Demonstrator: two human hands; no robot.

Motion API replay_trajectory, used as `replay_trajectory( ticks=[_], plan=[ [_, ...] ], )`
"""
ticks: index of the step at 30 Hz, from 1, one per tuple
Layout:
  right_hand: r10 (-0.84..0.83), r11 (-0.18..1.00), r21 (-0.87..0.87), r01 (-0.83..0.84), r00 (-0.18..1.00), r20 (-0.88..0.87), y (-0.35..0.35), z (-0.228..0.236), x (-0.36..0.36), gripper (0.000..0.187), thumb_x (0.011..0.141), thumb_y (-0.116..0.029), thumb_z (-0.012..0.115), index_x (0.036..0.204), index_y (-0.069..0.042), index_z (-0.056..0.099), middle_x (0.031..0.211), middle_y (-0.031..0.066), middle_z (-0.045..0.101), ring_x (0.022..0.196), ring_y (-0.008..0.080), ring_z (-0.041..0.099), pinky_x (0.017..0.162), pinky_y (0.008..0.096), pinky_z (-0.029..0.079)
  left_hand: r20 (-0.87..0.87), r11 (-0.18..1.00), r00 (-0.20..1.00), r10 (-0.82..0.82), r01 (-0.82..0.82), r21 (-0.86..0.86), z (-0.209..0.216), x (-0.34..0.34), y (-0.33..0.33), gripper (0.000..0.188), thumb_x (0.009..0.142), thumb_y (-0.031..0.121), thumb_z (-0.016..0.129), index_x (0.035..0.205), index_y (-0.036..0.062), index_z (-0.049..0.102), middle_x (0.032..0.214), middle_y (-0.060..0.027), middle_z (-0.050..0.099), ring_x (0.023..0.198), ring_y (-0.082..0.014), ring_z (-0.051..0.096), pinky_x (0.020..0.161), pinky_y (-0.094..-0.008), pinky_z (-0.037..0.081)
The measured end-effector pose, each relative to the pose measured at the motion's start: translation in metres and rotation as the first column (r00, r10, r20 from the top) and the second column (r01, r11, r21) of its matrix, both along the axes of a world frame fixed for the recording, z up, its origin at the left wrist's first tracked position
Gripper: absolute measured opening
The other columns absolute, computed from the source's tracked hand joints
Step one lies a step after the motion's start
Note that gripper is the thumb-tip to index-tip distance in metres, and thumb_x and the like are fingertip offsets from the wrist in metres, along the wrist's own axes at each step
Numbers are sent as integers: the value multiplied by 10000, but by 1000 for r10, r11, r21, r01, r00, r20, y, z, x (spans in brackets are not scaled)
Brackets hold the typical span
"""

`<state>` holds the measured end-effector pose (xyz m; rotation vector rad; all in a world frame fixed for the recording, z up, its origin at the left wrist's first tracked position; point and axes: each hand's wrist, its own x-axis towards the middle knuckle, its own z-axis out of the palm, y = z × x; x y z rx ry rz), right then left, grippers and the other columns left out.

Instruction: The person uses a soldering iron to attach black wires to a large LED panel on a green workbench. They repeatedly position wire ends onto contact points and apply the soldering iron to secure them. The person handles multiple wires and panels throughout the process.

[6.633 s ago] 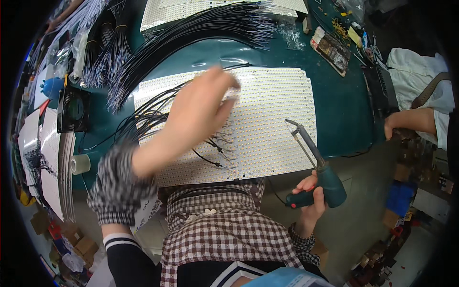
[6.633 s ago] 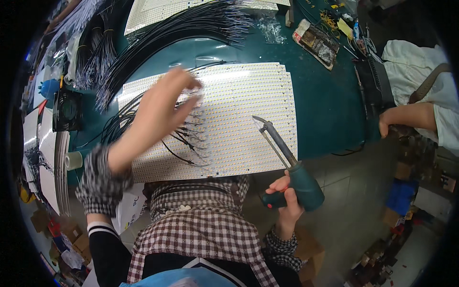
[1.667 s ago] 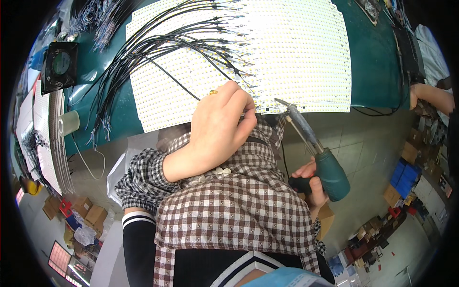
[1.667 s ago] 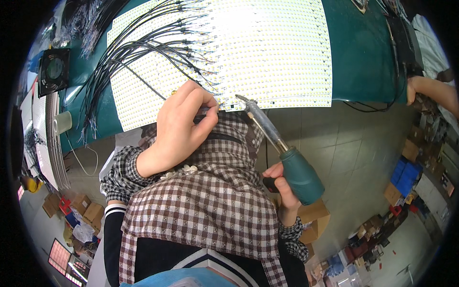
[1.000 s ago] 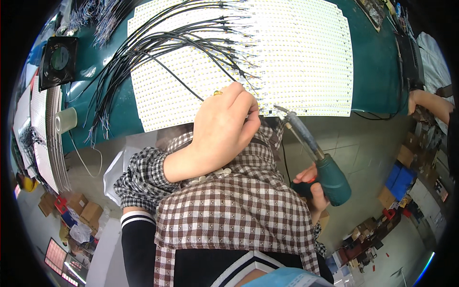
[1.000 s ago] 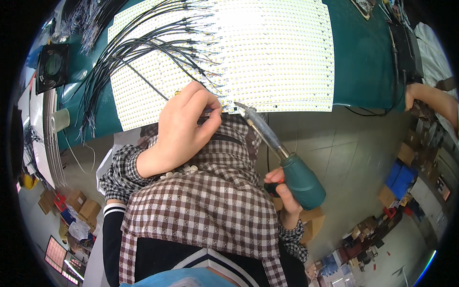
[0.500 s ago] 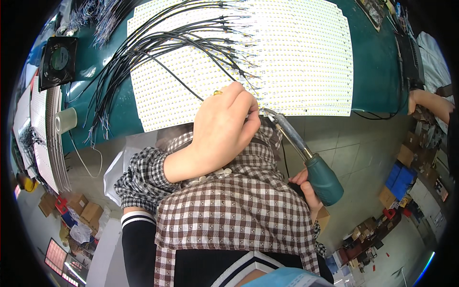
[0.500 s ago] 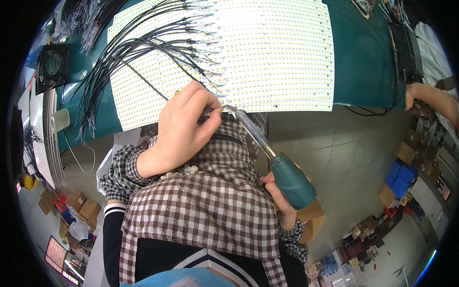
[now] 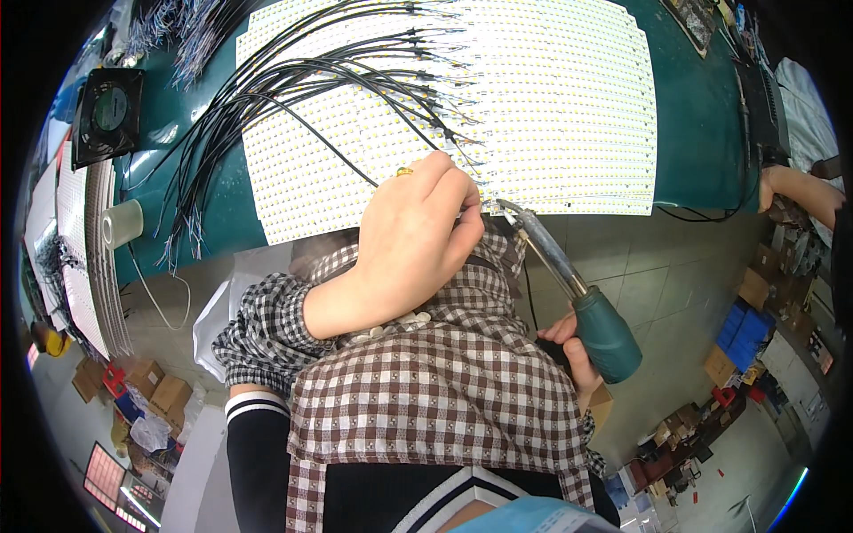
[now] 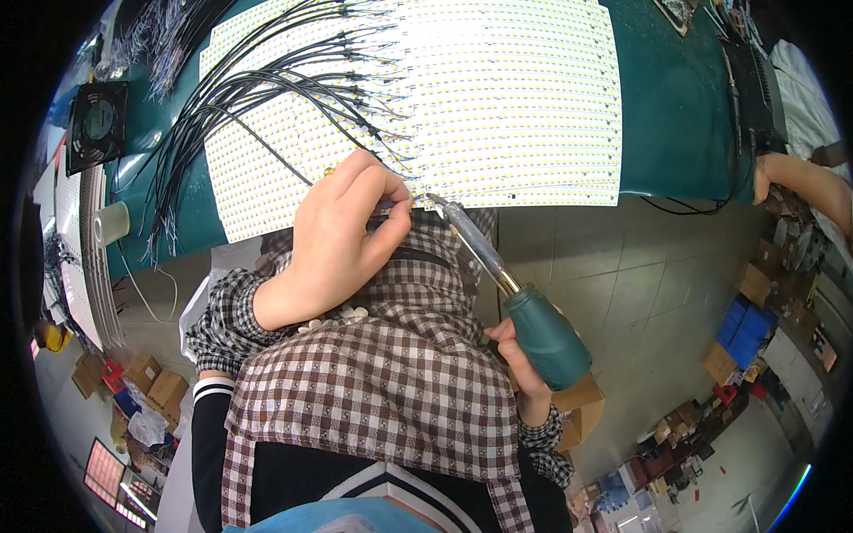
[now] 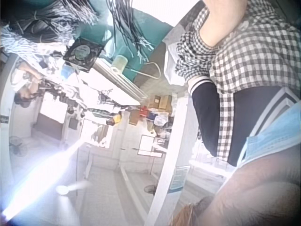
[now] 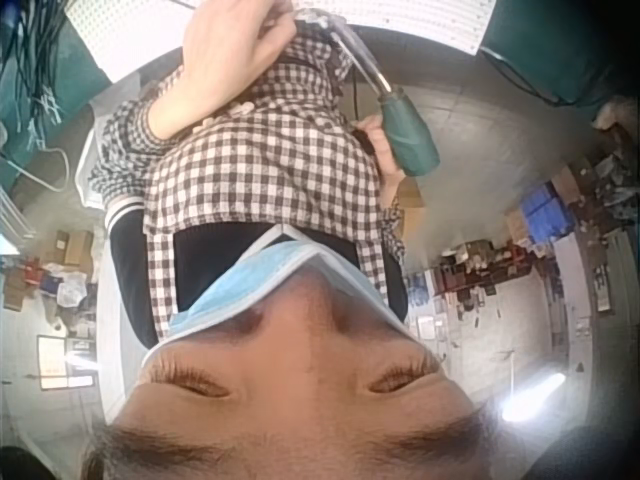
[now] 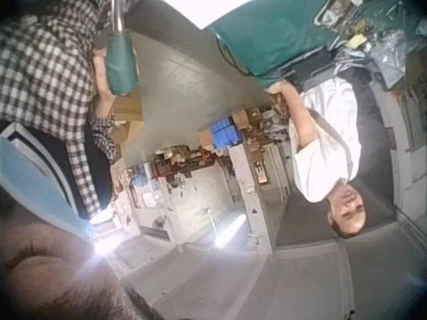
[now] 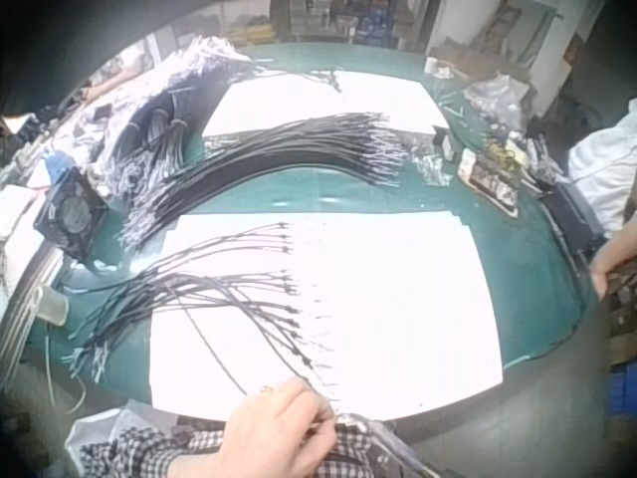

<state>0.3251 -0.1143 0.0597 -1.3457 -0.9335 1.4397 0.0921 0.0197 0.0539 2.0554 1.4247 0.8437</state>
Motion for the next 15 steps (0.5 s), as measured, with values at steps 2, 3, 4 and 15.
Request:
replay_trajectory(
  ticks=[2, 3, 4, 15],
  plan=[
    [21, 1000, 6, -21, 999, 25, 1, 1, 1, 400, 879, -208, 616, 1106, 95, 486, 840, 106, 542, 809, 210, 575, 769, 383, 555, 0, 1000, 1000, 0, 0, -5, 0, 0, 0, 133, 709, 7, 654, 776, 57, 550, 749, -69, 526, 638, -244, 549, 550, -341, 417],
    [8, 1000, 14, -8, 1000, -18, 1, 0, 1, 361, 864, -149, 622, 1099, 88, 486, 832, 114, 555, 799, 219, 581, 771, 401, 552, 0, 1000, 1000, 1, -1, -10, 0, 0, 0, 132, 710, 8, 654, 775, 57, 550, 748, -69, 526, 637, -242, 548, 550, -340, 417],
    [-6, 1000, 23, 8, 998, -62, 1, -1, 2, 330, 849, -91, 629, 1092, 80, 486, 824, 123, 567, 789, 228, 587, 774, 419, 550, -1, 1000, 1000, 0, 0, -14, 1, 0, 0, 131, 711, 8, 654, 775, 57, 551, 748, -68, 526, 636, -241, 547, 550, -339, 417],
    [15, 997, 76, -15, 1000, -1, 8, 2, 4, 533, 899, -247, 599, 1186, 160, 411, 825, 118, 556, 773, 220, 583, 753, 394, 558, -8, 1000, 1000, 4, -4, -10, 0, 0, 0, 127, 711, 11, 655, 765, 60, 551, 745, -68, 528, 641, -243, 549, 551, -340, 419]
  ],
)
